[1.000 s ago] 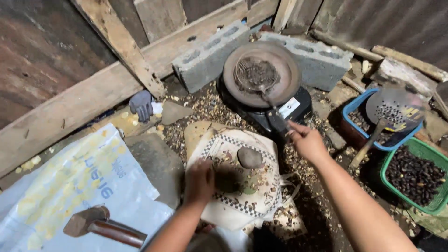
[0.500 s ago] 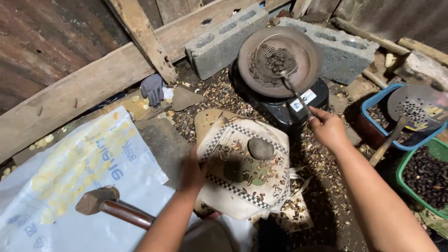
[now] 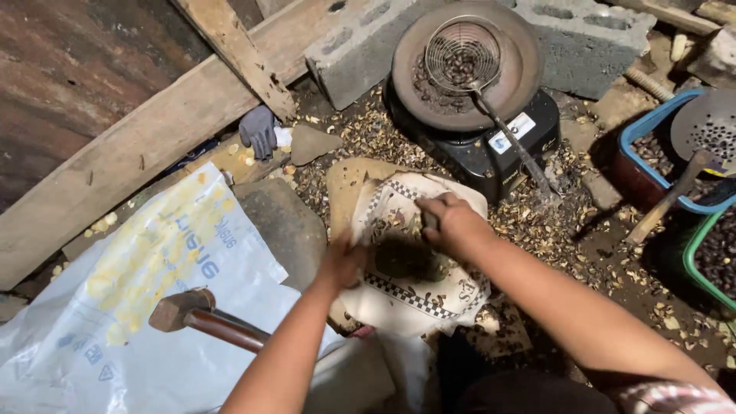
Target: The person uses a hammer to crush yellow corn kernels on a white plastic sheet. They then transfer the crushed kernels to a small patterned tray and use a stone to grind them into a finer texture. The person also uses a metal strainer to stir dark contents in a pot on a portable stove.
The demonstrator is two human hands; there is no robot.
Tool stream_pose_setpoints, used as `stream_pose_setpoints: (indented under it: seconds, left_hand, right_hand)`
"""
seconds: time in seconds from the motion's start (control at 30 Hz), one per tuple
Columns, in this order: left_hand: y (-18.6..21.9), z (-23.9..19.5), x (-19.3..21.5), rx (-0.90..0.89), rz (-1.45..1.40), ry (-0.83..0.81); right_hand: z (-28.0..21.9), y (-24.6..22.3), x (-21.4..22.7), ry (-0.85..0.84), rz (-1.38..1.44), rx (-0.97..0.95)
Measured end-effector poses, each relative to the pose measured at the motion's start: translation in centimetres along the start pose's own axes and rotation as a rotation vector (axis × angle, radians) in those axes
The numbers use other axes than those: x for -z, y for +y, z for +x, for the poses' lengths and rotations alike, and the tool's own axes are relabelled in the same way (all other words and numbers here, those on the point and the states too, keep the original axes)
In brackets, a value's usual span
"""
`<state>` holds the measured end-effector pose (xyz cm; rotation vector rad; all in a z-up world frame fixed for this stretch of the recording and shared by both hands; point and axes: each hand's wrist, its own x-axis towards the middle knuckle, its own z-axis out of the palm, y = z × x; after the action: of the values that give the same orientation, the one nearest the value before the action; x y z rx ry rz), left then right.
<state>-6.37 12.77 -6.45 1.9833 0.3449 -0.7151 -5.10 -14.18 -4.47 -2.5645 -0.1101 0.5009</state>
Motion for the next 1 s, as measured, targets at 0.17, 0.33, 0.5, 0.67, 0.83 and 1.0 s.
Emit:
stream_pose_setpoints:
  seconds: [0.17,0.33,0.5,0.67,0.83,1.0]
  left_hand:
    - [6.6,-4.0,-6.0,-0.043,-0.466,-0.241]
    - [13.5,-8.9,-6.7,-0.346,-0.68,-0.562]
    - [12.1,-7.5,-2.5,-0.416,-0.459,-0.351]
    - [-0.8,0.9,5.3,-0.246,0.193,0.029]
    - [-2.2,-0.1,2.0,-0.355,0.644,0.559]
    - [-1.3,0.4,-3.6,-0.731,0.618,0.27]
  right_hand:
    - [-3.7,1.0,6.9,0.256,0.26,-0.07]
    - [-7.7,0.8,12.9,0.489,0.287,-0.036]
    - [-8.8,-1.4,13.3,0.338,0.273,-0.043]
    - [-2.1,1.2,-6.6,0.305,-0.033,0.397]
    - [-3.5,-5.4,0.2,-0.318,-0.712,0.609]
    - [-0.6,6.0,9.1,0.809,-0.56,-0.033]
